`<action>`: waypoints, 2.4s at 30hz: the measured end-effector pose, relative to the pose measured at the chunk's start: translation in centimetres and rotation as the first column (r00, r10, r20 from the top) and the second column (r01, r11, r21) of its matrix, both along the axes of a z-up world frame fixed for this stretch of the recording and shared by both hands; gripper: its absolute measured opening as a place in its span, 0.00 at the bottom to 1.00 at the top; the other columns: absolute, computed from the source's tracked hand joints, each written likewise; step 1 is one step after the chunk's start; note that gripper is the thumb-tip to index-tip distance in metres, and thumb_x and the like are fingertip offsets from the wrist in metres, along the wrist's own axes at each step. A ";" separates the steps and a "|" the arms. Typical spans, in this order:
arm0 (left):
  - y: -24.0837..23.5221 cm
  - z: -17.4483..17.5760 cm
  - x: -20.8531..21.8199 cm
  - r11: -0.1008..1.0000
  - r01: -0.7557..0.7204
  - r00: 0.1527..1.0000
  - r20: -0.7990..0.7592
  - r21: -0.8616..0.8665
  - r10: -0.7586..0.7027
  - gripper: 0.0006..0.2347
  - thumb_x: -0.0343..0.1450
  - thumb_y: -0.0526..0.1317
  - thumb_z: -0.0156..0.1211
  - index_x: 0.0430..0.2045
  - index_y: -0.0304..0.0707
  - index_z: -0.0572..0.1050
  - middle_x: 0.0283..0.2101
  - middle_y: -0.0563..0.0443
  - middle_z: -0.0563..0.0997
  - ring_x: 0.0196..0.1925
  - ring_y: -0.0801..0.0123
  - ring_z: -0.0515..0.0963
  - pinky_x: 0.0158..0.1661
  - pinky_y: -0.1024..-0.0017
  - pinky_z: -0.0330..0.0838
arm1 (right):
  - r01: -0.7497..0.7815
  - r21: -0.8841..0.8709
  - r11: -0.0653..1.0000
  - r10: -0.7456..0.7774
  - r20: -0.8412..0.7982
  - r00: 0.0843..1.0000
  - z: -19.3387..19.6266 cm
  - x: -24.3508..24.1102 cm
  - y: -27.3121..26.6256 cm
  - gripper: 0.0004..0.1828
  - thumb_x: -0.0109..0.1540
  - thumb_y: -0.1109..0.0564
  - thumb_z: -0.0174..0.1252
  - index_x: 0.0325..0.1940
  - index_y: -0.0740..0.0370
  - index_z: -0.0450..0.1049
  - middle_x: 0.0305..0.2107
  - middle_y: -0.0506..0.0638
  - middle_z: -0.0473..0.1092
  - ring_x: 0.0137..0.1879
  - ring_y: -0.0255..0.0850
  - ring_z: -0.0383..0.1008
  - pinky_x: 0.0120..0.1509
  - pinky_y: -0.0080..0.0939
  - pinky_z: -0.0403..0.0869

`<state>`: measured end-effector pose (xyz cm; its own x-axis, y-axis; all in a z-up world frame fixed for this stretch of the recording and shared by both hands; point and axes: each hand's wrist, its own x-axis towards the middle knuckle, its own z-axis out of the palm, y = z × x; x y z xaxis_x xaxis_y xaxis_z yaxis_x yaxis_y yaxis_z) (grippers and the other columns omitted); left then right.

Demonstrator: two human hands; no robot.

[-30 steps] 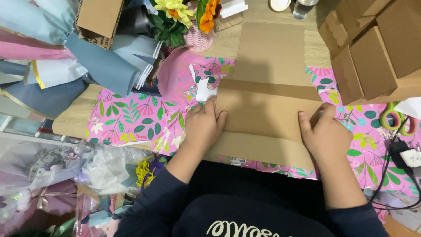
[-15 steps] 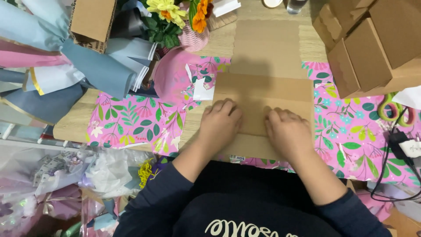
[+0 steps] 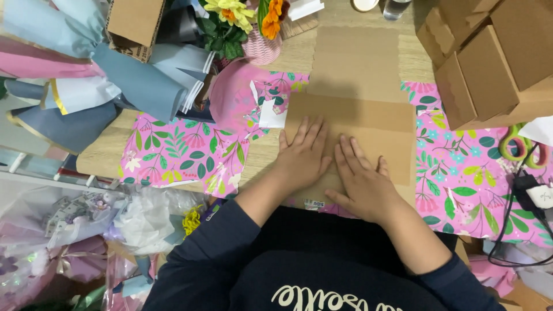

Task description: The person folds a flat cardboard piece along pre-scored lines to form a box shape. They then insert small cardboard tabs into slots to secure the structure.

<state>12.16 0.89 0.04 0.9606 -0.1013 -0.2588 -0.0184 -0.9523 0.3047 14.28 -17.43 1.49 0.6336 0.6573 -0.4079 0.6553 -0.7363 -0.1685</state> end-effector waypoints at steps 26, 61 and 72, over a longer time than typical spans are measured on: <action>-1.1 -3.5 -0.2 0.994 -0.050 0.965 0.261 0.092 0.024 0.26 0.78 0.45 0.41 0.73 0.34 0.51 0.78 0.42 0.47 0.80 0.50 0.43 0.66 0.26 0.40 | 0.220 -0.102 0.970 -0.221 0.005 0.975 1.2 -2.4 -4.8 0.69 0.55 0.17 0.55 0.82 0.52 0.27 0.80 0.44 0.23 0.84 0.40 0.25 0.72 0.89 0.36; -2.7 -2.9 -9.9 0.997 0.010 0.883 0.468 0.070 -0.042 0.32 0.72 0.61 0.43 0.71 0.49 0.59 0.75 0.60 0.61 0.75 0.76 0.59 0.61 0.28 0.49 | 0.108 0.052 0.993 -0.117 0.252 0.960 -2.0 -5.0 -4.5 0.43 0.64 0.35 0.39 0.80 0.50 0.38 0.80 0.39 0.34 0.82 0.30 0.35 0.67 0.91 0.44; 2.0 -2.7 -10.5 0.982 -0.185 0.882 0.434 -0.034 0.181 0.24 0.72 0.55 0.47 0.61 0.47 0.72 0.67 0.58 0.73 0.69 0.68 0.69 0.64 0.32 0.45 | 0.388 0.022 0.921 -0.387 0.138 0.912 -0.9 -5.1 -10.2 0.43 0.63 0.35 0.36 0.81 0.43 0.36 0.80 0.35 0.32 0.81 0.33 0.39 0.73 0.86 0.39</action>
